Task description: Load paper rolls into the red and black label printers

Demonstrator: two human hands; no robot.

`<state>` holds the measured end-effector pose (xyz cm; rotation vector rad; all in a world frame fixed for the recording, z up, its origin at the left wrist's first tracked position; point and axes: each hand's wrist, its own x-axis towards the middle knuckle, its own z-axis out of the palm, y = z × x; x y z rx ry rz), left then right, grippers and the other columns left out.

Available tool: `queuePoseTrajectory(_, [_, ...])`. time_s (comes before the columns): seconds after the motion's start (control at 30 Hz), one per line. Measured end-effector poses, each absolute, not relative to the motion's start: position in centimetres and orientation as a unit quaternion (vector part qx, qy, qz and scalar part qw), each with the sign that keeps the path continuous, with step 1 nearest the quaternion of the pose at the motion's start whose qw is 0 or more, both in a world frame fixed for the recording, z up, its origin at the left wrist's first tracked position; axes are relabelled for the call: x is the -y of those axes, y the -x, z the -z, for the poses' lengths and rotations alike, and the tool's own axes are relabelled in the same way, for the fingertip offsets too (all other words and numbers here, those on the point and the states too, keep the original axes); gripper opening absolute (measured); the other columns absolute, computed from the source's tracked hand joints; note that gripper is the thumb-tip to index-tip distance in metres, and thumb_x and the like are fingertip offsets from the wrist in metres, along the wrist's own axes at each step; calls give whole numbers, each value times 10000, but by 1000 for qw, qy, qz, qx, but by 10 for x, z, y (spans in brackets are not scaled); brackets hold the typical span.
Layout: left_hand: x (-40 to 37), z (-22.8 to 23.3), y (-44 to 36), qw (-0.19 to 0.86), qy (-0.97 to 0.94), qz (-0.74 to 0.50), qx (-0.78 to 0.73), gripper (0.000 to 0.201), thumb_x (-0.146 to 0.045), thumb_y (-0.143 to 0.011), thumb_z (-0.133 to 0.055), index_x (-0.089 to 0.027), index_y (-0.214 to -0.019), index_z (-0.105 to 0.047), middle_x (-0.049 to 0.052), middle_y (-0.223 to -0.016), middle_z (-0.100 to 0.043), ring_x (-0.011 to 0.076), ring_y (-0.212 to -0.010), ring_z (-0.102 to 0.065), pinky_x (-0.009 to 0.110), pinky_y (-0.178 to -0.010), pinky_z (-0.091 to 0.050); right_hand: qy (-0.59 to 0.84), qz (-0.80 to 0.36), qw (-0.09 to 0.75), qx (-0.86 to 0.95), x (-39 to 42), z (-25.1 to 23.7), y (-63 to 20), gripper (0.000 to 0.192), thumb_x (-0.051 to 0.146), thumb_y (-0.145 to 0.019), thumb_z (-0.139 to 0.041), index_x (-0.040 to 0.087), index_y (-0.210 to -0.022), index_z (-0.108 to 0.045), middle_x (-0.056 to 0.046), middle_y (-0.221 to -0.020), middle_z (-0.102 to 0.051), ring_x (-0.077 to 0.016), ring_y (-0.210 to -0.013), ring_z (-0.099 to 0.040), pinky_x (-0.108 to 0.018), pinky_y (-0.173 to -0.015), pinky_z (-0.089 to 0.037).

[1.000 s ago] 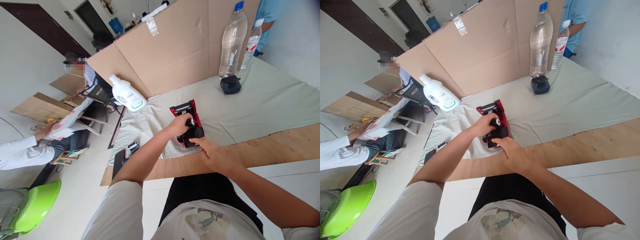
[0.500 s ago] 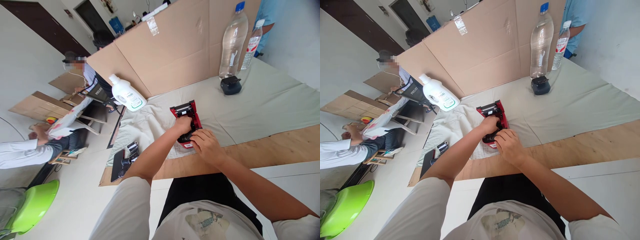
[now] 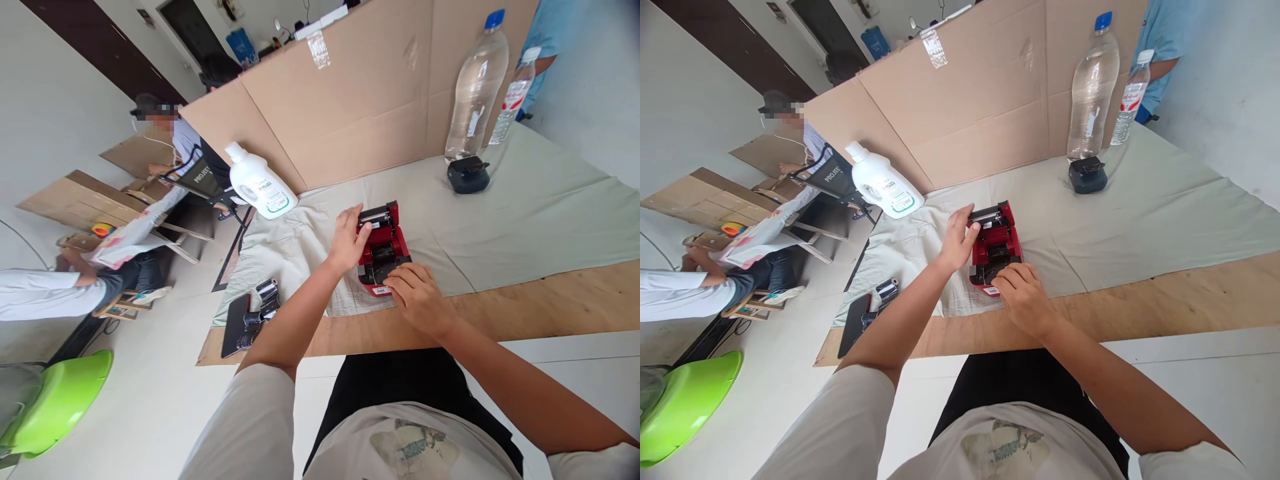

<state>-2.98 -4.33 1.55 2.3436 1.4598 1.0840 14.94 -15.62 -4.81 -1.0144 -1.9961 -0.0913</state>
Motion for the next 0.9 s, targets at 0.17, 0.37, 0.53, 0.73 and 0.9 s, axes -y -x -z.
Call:
queuePoseTrajectory(0.17, [86,13,38,145,-788,-385,-457,652,-619,-991,-215,-169,-1298,-573,120,-1059,-662,243,-1047,-576,396,-1007,-392,417,23,422,805,153,46,-151,184,158,-938,-536,238,-982,-695,-67,-1020,-719,-257,-1039,-608,-452,-931,-475])
queuePoseTrajectory(0.37, [123,45,36,136,-781,-402,-457,584,-560,-997,-231,-173,-1292,-554,164,-1219,-648,286,-1178,-546,456,-1061,-333,428,24,414,803,137,48,-156,346,323,-892,-637,189,-1209,-609,-159,-1340,-609,-358,-1333,-491,-551,-1064,-427])
queuePoseTrajectory(0.53, [121,64,28,88,-756,-441,-476,584,-573,-990,-230,-172,-1267,-552,174,-1223,-647,289,-1225,-552,458,-1073,-338,443,-11,405,800,128,47,-155,537,403,-839,-697,186,-1300,-528,-158,-1191,-690,-362,-1146,-628,-565,-1005,-452])
queuePoseTrajectory(0.73, [122,72,25,89,-739,-458,-486,601,-624,-969,-251,-187,-1224,-575,163,-1182,-652,289,-1198,-576,466,-1057,-382,457,-27,405,791,127,41,-155,511,434,-779,-751,176,-1189,-588,-150,-1047,-728,-353,-989,-677,-534,-920,-485])
queuePoseTrajectory(0.9, [124,72,33,183,-667,-505,-516,630,-646,-965,-305,-183,-1358,-475,188,-1420,-487,288,-1362,-439,472,-1129,-340,448,-174,446,755,115,47,-175,487,556,-859,-645,237,-1224,-601,-102,-1170,-708,-294,-1080,-657,-489,-952,-503])
